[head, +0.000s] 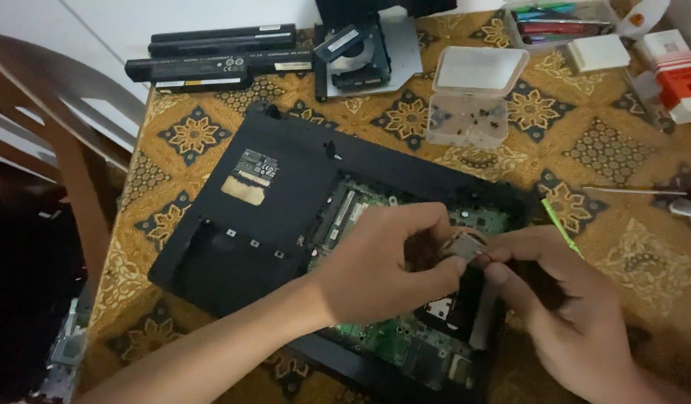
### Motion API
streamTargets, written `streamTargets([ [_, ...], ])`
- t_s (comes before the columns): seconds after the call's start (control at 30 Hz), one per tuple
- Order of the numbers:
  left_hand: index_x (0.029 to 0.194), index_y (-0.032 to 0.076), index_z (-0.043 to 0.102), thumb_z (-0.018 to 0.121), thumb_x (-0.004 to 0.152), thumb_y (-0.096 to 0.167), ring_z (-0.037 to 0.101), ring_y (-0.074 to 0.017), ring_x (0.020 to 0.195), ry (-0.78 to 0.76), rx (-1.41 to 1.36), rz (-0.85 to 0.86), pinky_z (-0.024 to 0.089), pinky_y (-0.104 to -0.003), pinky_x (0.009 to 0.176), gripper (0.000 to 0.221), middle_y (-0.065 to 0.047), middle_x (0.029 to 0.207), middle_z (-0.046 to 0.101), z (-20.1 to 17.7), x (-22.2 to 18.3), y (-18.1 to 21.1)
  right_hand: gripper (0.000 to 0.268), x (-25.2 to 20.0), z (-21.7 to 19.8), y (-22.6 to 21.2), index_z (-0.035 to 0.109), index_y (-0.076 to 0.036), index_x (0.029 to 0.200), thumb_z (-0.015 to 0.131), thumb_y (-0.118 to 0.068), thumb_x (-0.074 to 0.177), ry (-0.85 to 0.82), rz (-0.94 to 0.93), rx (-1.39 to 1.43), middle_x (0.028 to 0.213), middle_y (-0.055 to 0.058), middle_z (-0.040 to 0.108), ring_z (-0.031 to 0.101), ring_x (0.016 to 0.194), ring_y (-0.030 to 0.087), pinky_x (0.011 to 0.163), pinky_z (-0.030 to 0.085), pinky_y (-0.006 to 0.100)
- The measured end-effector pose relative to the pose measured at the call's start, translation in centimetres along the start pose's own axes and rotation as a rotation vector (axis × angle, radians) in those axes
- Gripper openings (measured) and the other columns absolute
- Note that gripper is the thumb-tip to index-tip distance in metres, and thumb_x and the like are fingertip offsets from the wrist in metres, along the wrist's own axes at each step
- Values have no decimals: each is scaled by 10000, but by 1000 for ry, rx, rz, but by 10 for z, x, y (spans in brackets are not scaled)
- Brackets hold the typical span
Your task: The person is disassembling a laptop, specifically removing a RAM module and disconnecting internal ribbon cables from the motherboard.
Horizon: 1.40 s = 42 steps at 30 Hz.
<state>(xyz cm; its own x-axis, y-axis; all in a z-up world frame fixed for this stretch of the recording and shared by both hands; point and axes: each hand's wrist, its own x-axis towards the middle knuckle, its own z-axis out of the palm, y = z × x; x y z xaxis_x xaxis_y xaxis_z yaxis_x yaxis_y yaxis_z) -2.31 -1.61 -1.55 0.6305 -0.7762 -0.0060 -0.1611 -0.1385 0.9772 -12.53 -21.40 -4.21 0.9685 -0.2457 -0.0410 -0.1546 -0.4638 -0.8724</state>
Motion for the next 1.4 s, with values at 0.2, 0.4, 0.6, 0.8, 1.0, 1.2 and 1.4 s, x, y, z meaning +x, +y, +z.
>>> streamTargets([
  [0.2, 829, 170, 437, 598, 1014, 260, 328, -180, 609, 42, -11, -2, 346, -452, 629, 261, -35, 679, 374, 2, 1, -9, 148, 10, 1, 14, 726, -103, 1013, 647, -212, 952, 19, -143, -45, 952, 67, 686, 718, 881, 213, 747, 514, 388],
  [0.4, 967, 125, 503, 626, 990, 224, 444, -140, 617, 127, -148, -8, 436, -370, 583, 160, -56, 777, 557, 1, 1, -6, 141, 18, 7, 13, 706, -103, 1056, 699, -149, 922, 74, -310, -161, 957, 67, 699, 692, 888, 219, 791, 531, 384],
  [0.6, 1090, 84, 639, 615, 992, 267, 665, -152, 623, 213, -148, 73, 599, -335, 623, 209, -84, 735, 692, -1, -2, -5, 208, 33, 6, 8, 658, -147, 1130, 703, -150, 927, 8, -516, -265, 958, 60, 638, 651, 822, 231, 728, 564, 406],
  [0.8, 1122, 64, 679, 586, 981, 275, 505, -117, 528, 265, 89, 102, 436, -312, 521, 271, -71, 742, 669, -8, -1, -7, 149, 39, 15, 1, 717, -170, 1070, 692, -150, 925, 2, -581, -300, 1017, 35, 704, 690, 971, 255, 1005, 551, 459],
  [1.0, 1115, 73, 501, 582, 998, 251, 493, -134, 566, 215, -63, 86, 462, -345, 573, 227, -65, 727, 582, -10, 1, -14, 145, 43, 16, 25, 707, -176, 1085, 687, -217, 947, 47, -488, -330, 968, 9, 705, 663, 954, 236, 904, 586, 436],
  [1.2, 1179, 94, 575, 586, 952, 432, 520, -166, 553, 241, -92, -94, 490, -413, 580, 407, -81, 773, 623, -14, 9, -12, 81, 47, 18, 6, 727, -111, 942, 725, -189, 920, 108, -607, -231, 774, 42, 669, 583, 761, 220, 725, 443, 359],
  [1.4, 1148, 123, 586, 635, 969, 339, 604, -188, 537, 238, -108, -123, 581, -423, 551, 285, -72, 725, 639, -11, 13, -16, 73, 64, -4, 17, 703, -122, 923, 734, -186, 907, 13, -741, -258, 705, 36, 657, 611, 623, 199, 623, 458, 344],
])
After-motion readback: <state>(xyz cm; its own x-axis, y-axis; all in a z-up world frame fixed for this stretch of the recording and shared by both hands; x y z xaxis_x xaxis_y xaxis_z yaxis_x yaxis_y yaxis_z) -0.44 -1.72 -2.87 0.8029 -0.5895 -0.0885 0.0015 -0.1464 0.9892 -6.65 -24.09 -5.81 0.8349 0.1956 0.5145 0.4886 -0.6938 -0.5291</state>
